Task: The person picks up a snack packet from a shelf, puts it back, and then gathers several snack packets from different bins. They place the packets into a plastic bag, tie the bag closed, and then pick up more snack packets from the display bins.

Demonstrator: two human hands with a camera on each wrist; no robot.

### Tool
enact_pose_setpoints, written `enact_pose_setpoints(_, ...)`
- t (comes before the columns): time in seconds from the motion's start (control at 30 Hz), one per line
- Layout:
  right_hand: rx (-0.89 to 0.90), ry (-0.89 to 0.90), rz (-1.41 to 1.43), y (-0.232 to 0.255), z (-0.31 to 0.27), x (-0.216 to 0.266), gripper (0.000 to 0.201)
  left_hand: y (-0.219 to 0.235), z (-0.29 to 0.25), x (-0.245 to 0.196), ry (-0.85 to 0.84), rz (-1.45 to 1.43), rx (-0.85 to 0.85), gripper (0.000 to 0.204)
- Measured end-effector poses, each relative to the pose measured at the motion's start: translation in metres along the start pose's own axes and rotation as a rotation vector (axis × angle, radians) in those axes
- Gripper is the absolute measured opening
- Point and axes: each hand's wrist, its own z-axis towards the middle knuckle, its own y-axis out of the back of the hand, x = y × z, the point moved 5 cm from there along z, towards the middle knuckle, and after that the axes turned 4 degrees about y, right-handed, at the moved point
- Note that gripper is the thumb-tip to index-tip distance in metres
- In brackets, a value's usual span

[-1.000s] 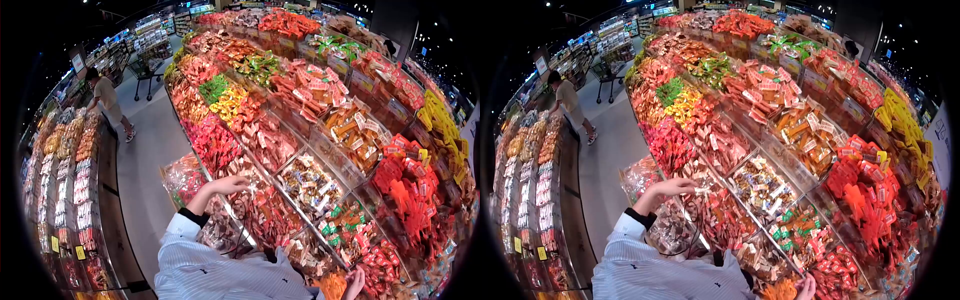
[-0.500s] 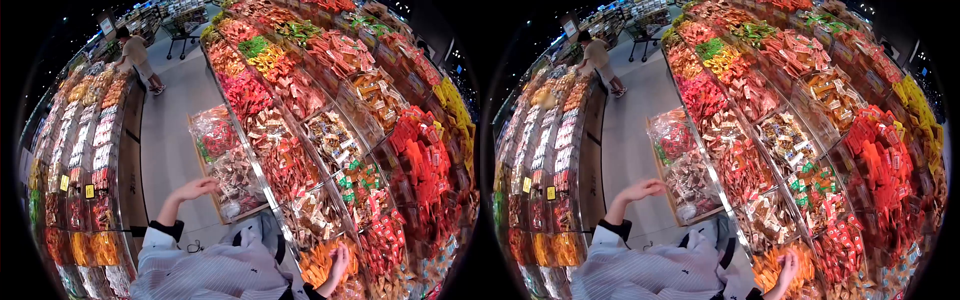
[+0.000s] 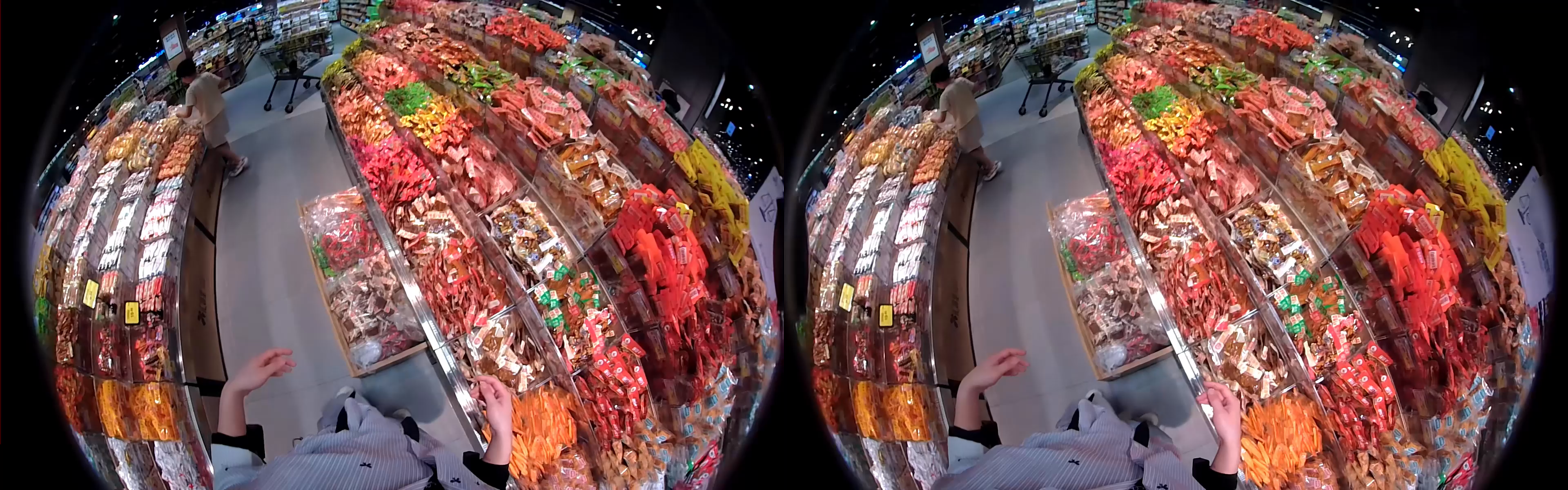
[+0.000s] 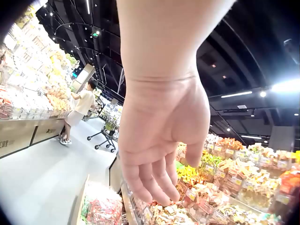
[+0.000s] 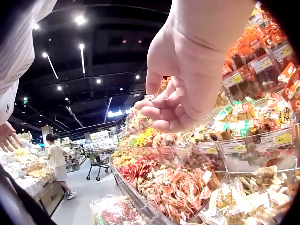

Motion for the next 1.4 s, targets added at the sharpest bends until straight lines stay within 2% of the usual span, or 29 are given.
enact_pose_setpoints(0.13,-0.035,0.045,-0.004,-0.011,0.004,-0.006,0.018,0.020,-0.010,0.009,-0.029,0.014,0.029,0.034)
enact_pose_setpoints(0.2,-0.030,0.039,-0.014,-0.022,0.008,-0.011,0.018,0.043,-0.014,0.023,-0.002,-0.050,-0.055,0.033)
enact_pose_setpoints(0.27,-0.025,0.012,0.002,-0.037,0.014,-0.025,0.019,0.064,-0.015,0.037,0.015,-0.075,-0.065,0.032)
enact_pose_setpoints(0.3,-0.047,-0.017,0.007,-0.051,0.015,-0.023,0.018,0.078,-0.014,0.046,0.053,-0.095,-0.086,0.032)
enact_pose_setpoints(0.37,0.023,0.035,-0.028,-0.081,0.023,-0.027,0.019,0.107,-0.008,0.058,0.075,-0.070,-0.062,0.032)
enact_pose_setpoints(0.5,0.001,0.071,-0.027,-0.163,0.027,-0.013,0.020,0.166,0.006,0.067,0.034,-0.058,0.047,0.031)
enact_pose_setpoints(0.63,-0.041,0.045,-0.020,-0.236,0.043,-0.037,0.020,0.246,0.032,0.074,0.021,-0.066,-0.016,0.030)
enact_pose_setpoints(0.7,0.047,-0.012,-0.013,-0.275,0.046,-0.046,0.020,0.281,0.035,0.083,0.006,-0.081,-0.025,0.029)
enact_pose_setpoints(0.77,0.062,-0.037,-0.027,-0.305,0.056,-0.045,0.021,0.319,0.038,0.088,-0.035,-0.096,-0.161,0.028)
enact_pose_setpoints(0.83,0.146,-0.011,-0.050,-0.333,0.068,-0.049,0.021,0.349,0.035,0.106,-0.047,-0.163,-0.196,0.028)
enact_pose_setpoints(0.93,0.147,0.009,-0.069,-0.361,0.086,-0.043,0.021,0.385,0.024,0.129,0.027,-0.246,-0.162,0.034)
enact_pose_setpoints(1.0,0.148,0.035,-0.104,-0.371,0.097,-0.036,0.021,0.401,0.025,0.142,0.060,-0.275,-0.133,0.040)
enact_pose_setpoints(1.07,0.119,0.041,-0.131,-0.373,0.105,-0.030,0.021,0.416,0.041,0.143,0.044,-0.321,-0.226,0.039)
enact_pose_setpoints(1.23,-0.001,0.067,-0.141,-0.369,0.142,-0.018,0.020,0.424,0.092,0.107,0.037,-0.330,-0.157,0.040)
enact_pose_setpoints(1.3,-0.032,0.028,-0.169,-0.369,0.164,-0.022,0.020,0.429,0.110,0.083,0.018,-0.199,-0.057,0.041)
enact_pose_setpoints(1.37,-0.050,-0.011,0.037,-0.371,0.192,-0.034,0.020,0.447,0.126,0.068,0.021,-0.167,-0.073,0.040)
enact_pose_setpoints(1.4,-0.053,-0.023,-0.001,-0.373,0.209,-0.040,0.021,0.456,0.136,0.057,0.020,-0.139,-0.091,0.040)
